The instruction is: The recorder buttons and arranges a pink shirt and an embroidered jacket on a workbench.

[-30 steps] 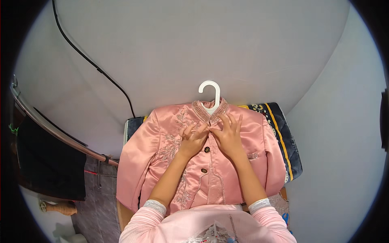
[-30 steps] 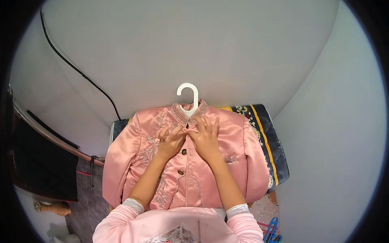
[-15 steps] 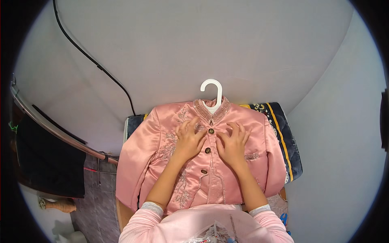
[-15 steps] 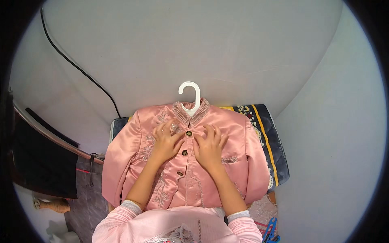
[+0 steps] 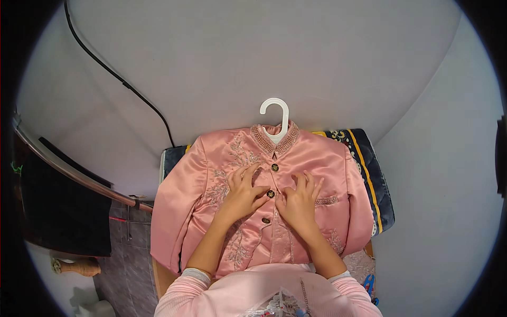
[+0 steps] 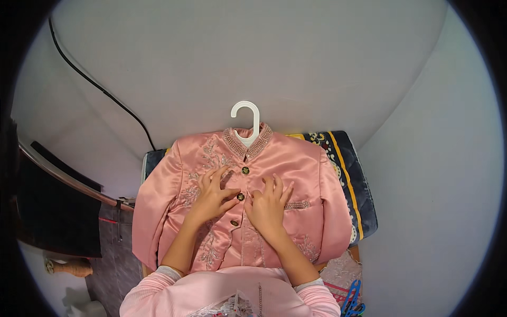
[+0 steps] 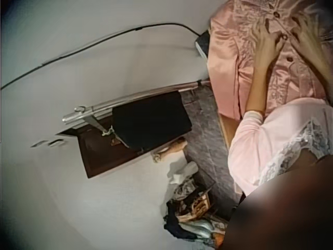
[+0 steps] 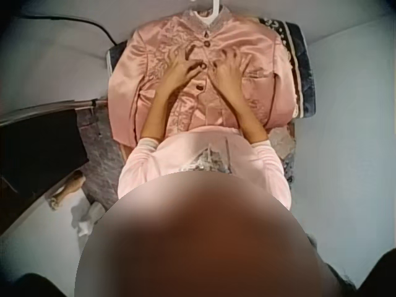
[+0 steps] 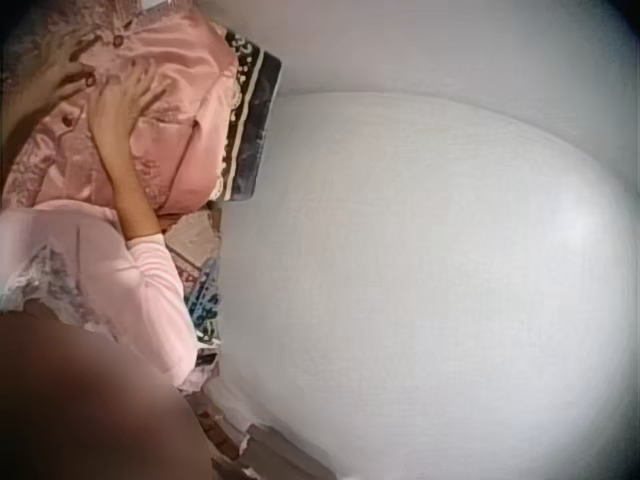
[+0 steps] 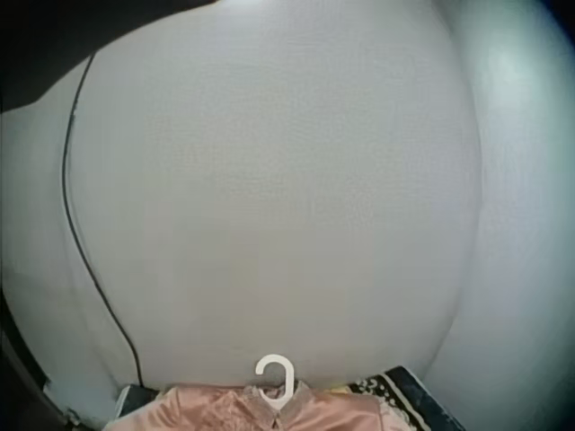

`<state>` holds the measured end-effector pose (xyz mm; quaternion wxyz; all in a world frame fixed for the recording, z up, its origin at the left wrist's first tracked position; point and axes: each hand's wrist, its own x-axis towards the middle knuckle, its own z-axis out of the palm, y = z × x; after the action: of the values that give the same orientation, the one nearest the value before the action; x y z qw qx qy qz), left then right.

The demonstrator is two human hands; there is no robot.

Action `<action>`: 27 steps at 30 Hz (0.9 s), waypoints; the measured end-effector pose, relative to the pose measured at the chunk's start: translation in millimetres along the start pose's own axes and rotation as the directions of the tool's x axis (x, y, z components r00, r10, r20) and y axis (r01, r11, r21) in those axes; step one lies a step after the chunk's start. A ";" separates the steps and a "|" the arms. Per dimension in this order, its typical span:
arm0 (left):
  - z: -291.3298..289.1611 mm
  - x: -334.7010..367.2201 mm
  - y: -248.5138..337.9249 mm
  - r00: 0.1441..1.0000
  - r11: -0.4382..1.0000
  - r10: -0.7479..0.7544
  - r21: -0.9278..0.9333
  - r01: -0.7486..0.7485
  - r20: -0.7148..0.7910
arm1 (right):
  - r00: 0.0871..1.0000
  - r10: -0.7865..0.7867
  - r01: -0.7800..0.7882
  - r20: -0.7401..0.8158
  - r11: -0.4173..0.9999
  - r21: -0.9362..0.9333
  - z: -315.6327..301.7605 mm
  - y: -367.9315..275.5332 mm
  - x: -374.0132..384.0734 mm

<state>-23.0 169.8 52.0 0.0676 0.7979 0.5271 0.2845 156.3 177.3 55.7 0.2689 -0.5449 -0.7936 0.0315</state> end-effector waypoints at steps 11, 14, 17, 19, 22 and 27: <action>10.6 -2.4 3.6 0.995 1.000 0.025 0.008 -0.024 -0.096 | 1.000 -0.017 0.014 -0.017 0.985 -0.169 9.6 -7.0 7.9; 12.5 -4.4 2.1 0.992 1.000 0.025 0.012 -0.024 -0.126 | 1.000 0.010 -0.012 -0.019 0.995 -0.100 3.9 -6.0 10.3; 11.2 -4.7 2.6 0.986 0.999 0.037 0.013 -0.035 -0.161 | 0.998 0.060 -0.060 -0.005 0.998 0.009 -4.5 -8.0 10.3; 13.0 -4.7 2.1 0.982 0.998 0.055 -0.002 -0.056 -0.181 | 0.997 0.078 -0.078 0.004 0.995 0.059 -11.7 -11.6 11.0; 14.6 -5.3 2.1 0.981 0.998 0.056 -0.005 -0.058 -0.184 | 0.997 0.071 -0.076 0.036 0.986 0.147 -16.1 -13.9 11.3; 20.9 -6.5 -3.2 0.980 0.996 0.083 -0.003 -0.085 -0.183 | 1.000 0.025 -0.024 0.001 0.988 0.151 -4.1 -7.2 5.7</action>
<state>-16.4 169.5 30.8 0.0110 0.7895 0.4955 0.3620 150.6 178.4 63.9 0.3093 -0.5327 -0.7821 0.0946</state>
